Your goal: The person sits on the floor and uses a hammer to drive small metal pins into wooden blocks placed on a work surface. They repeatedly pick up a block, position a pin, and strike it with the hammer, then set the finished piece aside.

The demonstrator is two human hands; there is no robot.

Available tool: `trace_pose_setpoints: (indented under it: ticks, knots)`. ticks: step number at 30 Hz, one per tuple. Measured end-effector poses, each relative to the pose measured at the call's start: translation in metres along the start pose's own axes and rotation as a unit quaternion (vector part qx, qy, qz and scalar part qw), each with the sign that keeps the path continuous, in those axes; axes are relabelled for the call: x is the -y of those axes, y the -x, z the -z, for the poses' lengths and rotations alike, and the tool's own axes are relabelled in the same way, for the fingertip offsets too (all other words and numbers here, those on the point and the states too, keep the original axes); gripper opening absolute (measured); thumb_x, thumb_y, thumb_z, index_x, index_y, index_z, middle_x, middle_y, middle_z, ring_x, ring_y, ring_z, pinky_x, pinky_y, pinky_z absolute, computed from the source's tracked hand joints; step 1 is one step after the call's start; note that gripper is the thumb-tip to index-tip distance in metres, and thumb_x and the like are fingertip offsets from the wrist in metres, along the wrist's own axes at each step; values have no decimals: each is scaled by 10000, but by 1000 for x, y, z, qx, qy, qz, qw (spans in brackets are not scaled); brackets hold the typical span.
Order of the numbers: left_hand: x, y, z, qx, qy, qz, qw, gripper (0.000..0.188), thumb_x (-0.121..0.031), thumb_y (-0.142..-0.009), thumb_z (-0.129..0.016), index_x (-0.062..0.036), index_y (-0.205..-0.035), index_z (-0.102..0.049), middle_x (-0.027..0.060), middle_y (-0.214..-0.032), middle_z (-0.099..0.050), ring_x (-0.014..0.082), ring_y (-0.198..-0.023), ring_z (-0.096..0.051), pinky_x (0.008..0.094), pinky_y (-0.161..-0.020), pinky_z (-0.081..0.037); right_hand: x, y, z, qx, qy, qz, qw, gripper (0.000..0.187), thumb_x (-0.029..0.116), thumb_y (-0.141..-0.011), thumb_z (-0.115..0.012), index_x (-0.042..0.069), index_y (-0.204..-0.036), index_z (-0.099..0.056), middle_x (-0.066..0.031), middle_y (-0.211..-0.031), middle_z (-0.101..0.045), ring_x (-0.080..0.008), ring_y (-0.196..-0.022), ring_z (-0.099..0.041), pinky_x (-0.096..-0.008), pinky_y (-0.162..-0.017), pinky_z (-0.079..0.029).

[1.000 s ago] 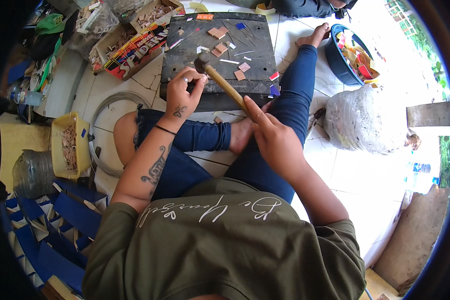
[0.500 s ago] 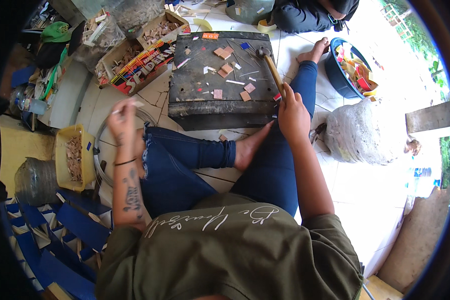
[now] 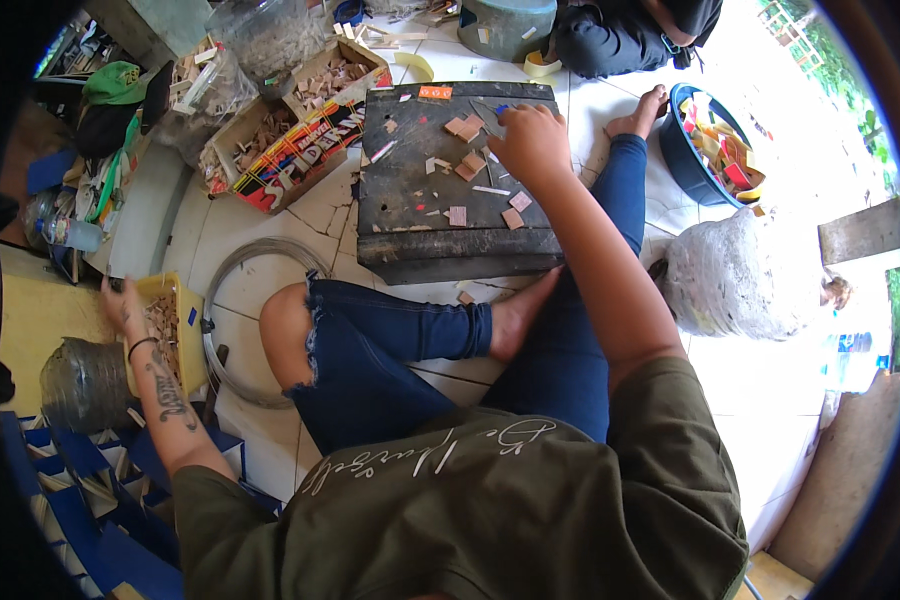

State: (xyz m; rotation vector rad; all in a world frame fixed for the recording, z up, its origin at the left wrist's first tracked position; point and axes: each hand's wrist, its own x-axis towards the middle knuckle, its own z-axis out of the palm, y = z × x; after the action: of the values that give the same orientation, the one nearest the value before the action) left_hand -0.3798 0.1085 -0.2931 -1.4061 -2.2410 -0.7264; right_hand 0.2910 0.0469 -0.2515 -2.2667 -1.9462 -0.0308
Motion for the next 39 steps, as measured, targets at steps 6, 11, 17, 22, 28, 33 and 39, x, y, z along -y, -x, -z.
trace_pose_setpoints:
  ticks: [6,11,17,22,28,33,39]
  knots:
    - [-274,89,-8,91,374,-378,842,400,-232,-846,-711,-22,-1182,-650,165,-1194,-638,316,-1153,-578,404,-1028,-423,4,-48,-17,121,3,-71,990,253,181,-821,-617,47,-1001,-734,-178,-1075,-710,-333,-1012,-689,-427,-876,-537]
    - [-434,161,14,240,384,-455,767,397,-250,-833,-713,-55,-1176,-670,134,-1151,-638,314,-1113,-575,408,-980,-450,-12,-42,-25,76,-51,-41,995,222,179,-788,-614,46,-912,-741,-193,-958,-712,-349,-927,-694,-417,-825,-551]
    - [-474,188,4,217,353,-502,759,288,-242,-814,-726,-106,-1067,-697,114,-1040,-652,303,-1035,-580,418,-913,-469,-32,-15,-22,-33,-371,-73,925,202,178,-811,-685,-21,-836,-660,-143,-745,-692,-223,-603,-665,-326,-607,-537]
    - [-451,184,28,327,456,-396,727,148,-132,-793,-739,-53,-868,-639,88,-863,-686,239,-807,-665,350,-735,-527,-35,10,-16,3,-595,-106,797,174,60,-906,-647,-43,-1033,-585,-86,-800,-678,-119,-642,-636,-229,-552,-471]
    - [-389,233,80,317,570,-331,682,146,-74,-797,-744,-40,-907,-655,80,-832,-686,200,-761,-659,300,-698,-505,-7,50,-30,-111,-632,-35,766,273,-12,-853,-690,-21,-1104,-585,-82,-882,-699,-119,-802,-660,-239,-729,-516]
    - [-371,272,88,253,541,-335,729,150,-128,-756,-763,-105,-842,-643,26,-804,-666,248,-806,-614,381,-772,-443,8,65,-46,-166,-526,35,833,304,-1,-834,-713,28,-1121,-613,-51,-915,-713,-106,-812,-646,-251,-769,-516]
    - [-366,280,77,232,537,-330,741,158,-135,-762,-767,-102,-854,-643,25,-809,-656,244,-808,-609,379,-784,-444,-2,66,-35,-161,-446,52,879,211,37,-843,-718,28,-1049,-675,-50,-883,-715,-96,-720,-621,-257,-657,-509]
